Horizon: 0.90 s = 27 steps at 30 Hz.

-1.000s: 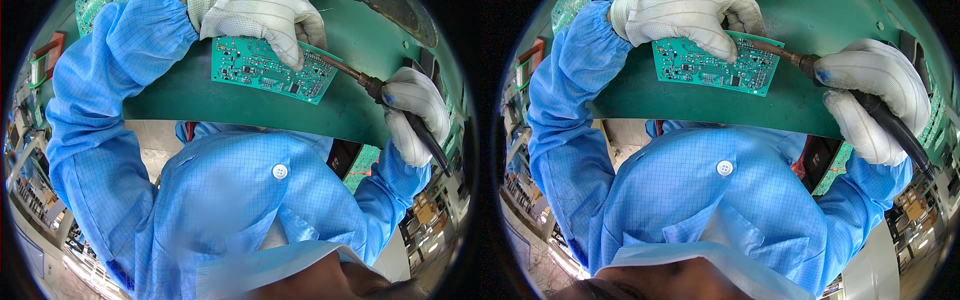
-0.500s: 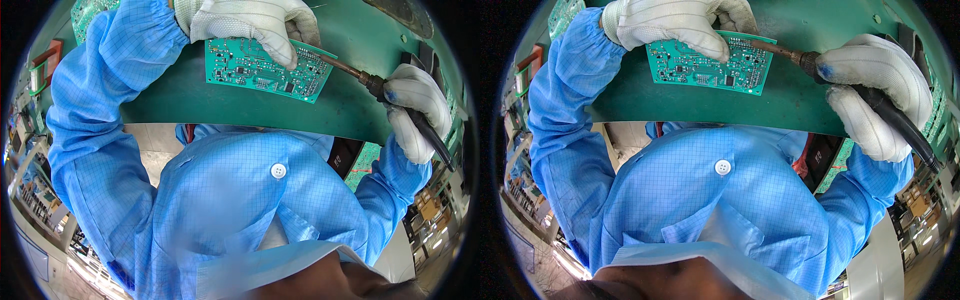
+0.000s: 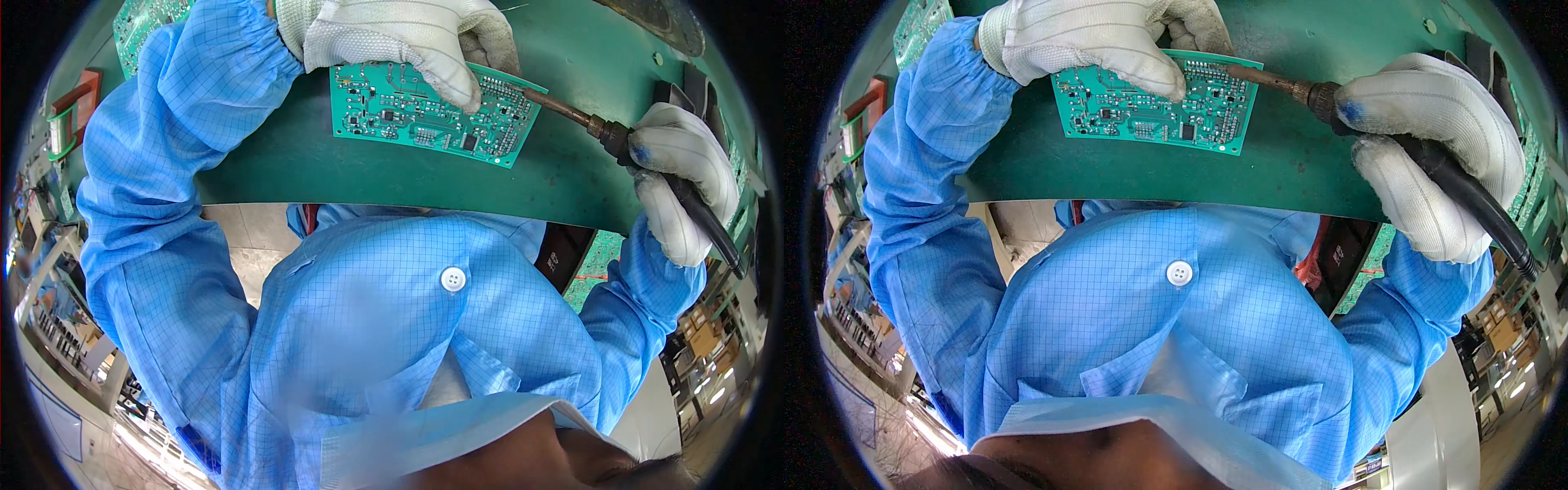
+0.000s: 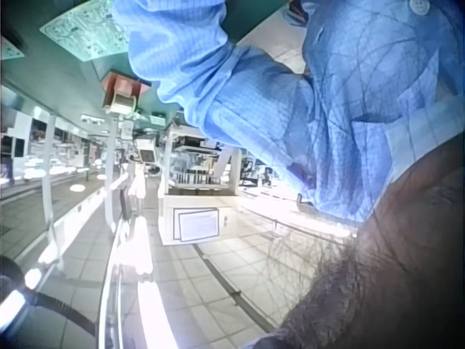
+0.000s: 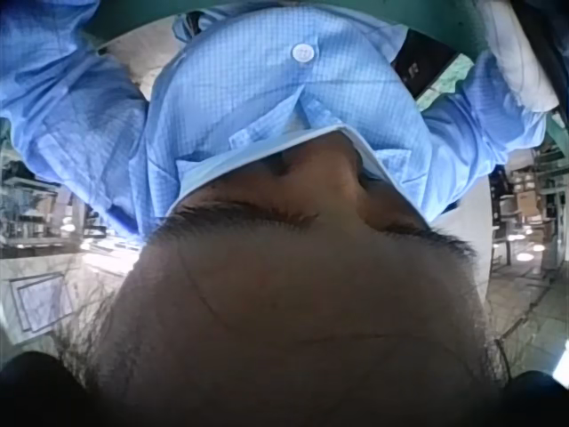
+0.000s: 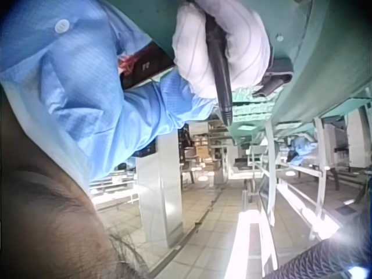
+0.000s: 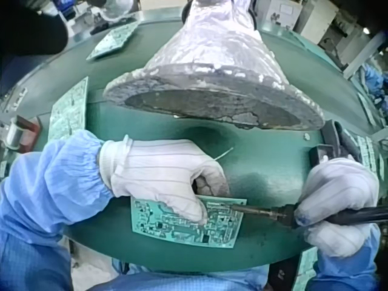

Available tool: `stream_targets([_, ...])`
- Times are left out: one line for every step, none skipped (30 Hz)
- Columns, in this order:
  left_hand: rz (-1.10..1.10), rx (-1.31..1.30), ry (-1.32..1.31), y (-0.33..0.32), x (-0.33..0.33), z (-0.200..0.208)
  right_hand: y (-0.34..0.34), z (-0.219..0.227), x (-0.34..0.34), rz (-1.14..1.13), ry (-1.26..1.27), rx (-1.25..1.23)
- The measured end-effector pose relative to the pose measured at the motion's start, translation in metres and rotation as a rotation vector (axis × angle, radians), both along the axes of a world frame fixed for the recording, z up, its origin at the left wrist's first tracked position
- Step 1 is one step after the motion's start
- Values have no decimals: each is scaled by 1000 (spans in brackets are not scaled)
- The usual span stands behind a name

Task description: Soldering electronic components onto multiple printed circuit boards at an assembly station.

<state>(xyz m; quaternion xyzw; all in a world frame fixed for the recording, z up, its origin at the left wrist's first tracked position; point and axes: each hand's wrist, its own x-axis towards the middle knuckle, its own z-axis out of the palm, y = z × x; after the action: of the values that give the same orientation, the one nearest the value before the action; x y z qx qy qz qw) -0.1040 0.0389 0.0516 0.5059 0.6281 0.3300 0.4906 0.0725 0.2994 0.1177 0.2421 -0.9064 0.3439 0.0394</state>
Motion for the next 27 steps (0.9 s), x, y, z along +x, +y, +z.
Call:
stream_targets([2, -11, 0, 1, 0, 0, 0, 0, 0, -5, 0, 4])
stream_targets([2, -14, 3, 1, 0, 0, 0, 1, 1, -15, -12, 3])
stream_targets([2, -16, 6, 2, 1, 0, 1, 1, 2, -25, -30, -19])
stream_targets([-2, -11, 11, 1, 1, 1, 0, 1, 2, -23, -15, -11])
stream_targets([-3, -13, 13, 1, 1, 1, 1, 0, 3, -21, -6, -23])
stream_targets([-5, -15, 14, 1, 1, 1, 0, -1, 3, -30, -5, -36])
stream_targets([-6, -26, 12, 1, 1, 1, 1, -2, 3, -27, 11, -41])
stream_targets([-4, -28, 12, 1, 1, 1, 0, -3, 3, -36, 19, -48])
stream_targets([-3, -30, 12, 1, 1, 1, 1, -3, 3, -42, 22, -49])
stream_targets([1, -24, 14, 2, 2, 1, 1, -3, 3, -48, 24, -51])
stream_targets([3, -22, 16, 2, 2, 1, 1, -3, 4, -52, 22, -48])
stream_targets([5, -20, 17, 2, 2, 1, 2, -3, 4, -53, 11, -53])
stream_targets([5, -23, 18, 2, 2, 2, 3, -3, 4, -54, 1, -57])
stream_targets([4, -21, 9, 1, 1, 2, 3, -3, 5, -53, -16, -68])
stream_targets([4, -19, 0, 1, 1, 2, 4, -3, 5, -52, -34, -82])
stream_targets([3, -14, -19, 1, 1, 3, 5, -4, 5, -48, -25, -87])
stream_targets([2, -15, -23, 1, 0, 3, 6, -5, 5, -44, -15, -96])
stream_targets([2, -15, -27, 1, 0, 3, 7, -5, 6, -53, -11, -100])
stream_targets([2, -21, -15, 1, 1, 2, 7, -6, 6, -52, -36, -129])
stream_targets([2, -20, -10, 2, 1, 2, 8, -7, 8, -63, -66, -152])
stream_targets([1, -19, -4, 2, 1, 1, 8, -8, 9, -73, -77, -164])
stream_targets([-1, -12, -6, 2, 1, 1, 9, -9, 10, -82, -88, -176])
stream_targets([-2, -7, -10, 2, 1, 2, 9, -10, 11, -90, -80, -177])
stream_targets([-2, -3, -15, 2, 0, 2, 10, -11, 13, -109, -76, -171])
stream_targets([0, -1, -23, 2, 0, 3, 10, -12, 14, -112, -76, -187])
stream_targets([2, 0, -27, 2, 0, 4, 10, -13, 15, -127, -78, -196])
stream_targets([4, 2, -32, 2, -1, 5, 10, -14, 15, -138, -77, -204])
